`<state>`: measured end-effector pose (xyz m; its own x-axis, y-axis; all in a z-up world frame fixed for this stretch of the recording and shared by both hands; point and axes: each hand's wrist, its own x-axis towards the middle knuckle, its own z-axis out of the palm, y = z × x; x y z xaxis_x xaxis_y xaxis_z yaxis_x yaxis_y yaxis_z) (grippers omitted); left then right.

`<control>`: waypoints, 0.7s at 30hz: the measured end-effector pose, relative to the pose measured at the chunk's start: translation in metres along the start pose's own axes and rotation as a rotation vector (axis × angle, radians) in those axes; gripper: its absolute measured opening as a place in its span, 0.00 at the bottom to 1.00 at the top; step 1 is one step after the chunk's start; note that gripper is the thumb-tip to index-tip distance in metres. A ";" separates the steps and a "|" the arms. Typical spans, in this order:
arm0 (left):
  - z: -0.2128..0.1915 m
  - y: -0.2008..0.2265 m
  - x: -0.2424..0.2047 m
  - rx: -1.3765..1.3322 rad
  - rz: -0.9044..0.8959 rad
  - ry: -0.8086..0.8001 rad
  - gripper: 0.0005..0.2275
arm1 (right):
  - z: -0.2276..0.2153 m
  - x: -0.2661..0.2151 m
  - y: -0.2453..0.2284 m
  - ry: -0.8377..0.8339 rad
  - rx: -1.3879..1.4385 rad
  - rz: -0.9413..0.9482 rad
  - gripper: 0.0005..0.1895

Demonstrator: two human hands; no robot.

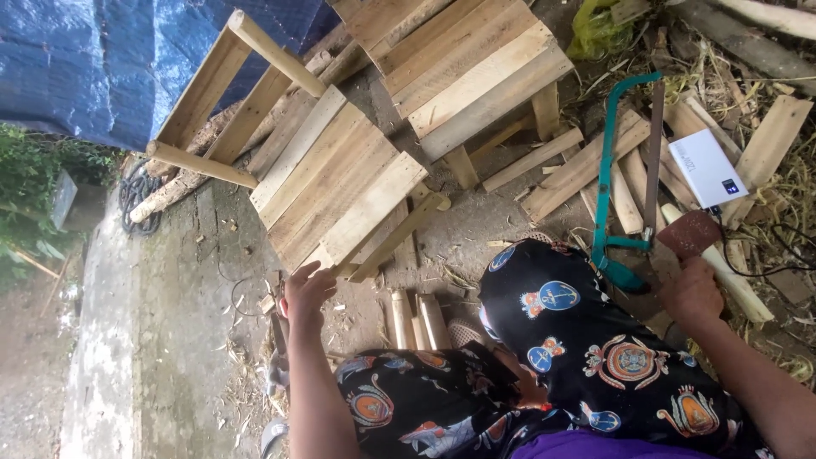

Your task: Sanding a wooden rod and inspecting wooden planks for furniture assembly.

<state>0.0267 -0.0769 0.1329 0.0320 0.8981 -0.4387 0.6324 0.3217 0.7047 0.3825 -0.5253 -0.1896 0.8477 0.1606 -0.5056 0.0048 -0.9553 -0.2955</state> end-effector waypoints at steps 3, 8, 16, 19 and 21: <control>0.000 -0.001 0.001 -0.007 0.000 -0.002 0.20 | 0.020 0.023 0.023 0.001 0.261 0.017 0.23; 0.000 0.004 -0.004 0.047 -0.008 0.002 0.21 | 0.058 0.081 0.058 0.059 0.073 -0.076 0.18; 0.002 0.003 0.000 0.061 -0.018 -0.015 0.22 | -0.026 0.019 0.022 0.129 0.288 -0.207 0.26; 0.003 0.001 0.003 0.084 -0.005 -0.019 0.21 | -0.067 -0.015 0.004 0.125 0.503 -0.204 0.29; 0.003 0.001 0.002 0.090 0.002 -0.024 0.21 | -0.077 -0.024 0.004 0.111 0.532 -0.143 0.22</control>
<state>0.0296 -0.0757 0.1316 0.0509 0.8910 -0.4512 0.6991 0.2908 0.6532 0.4034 -0.5525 -0.1165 0.9091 0.2252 -0.3503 -0.1196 -0.6645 -0.7376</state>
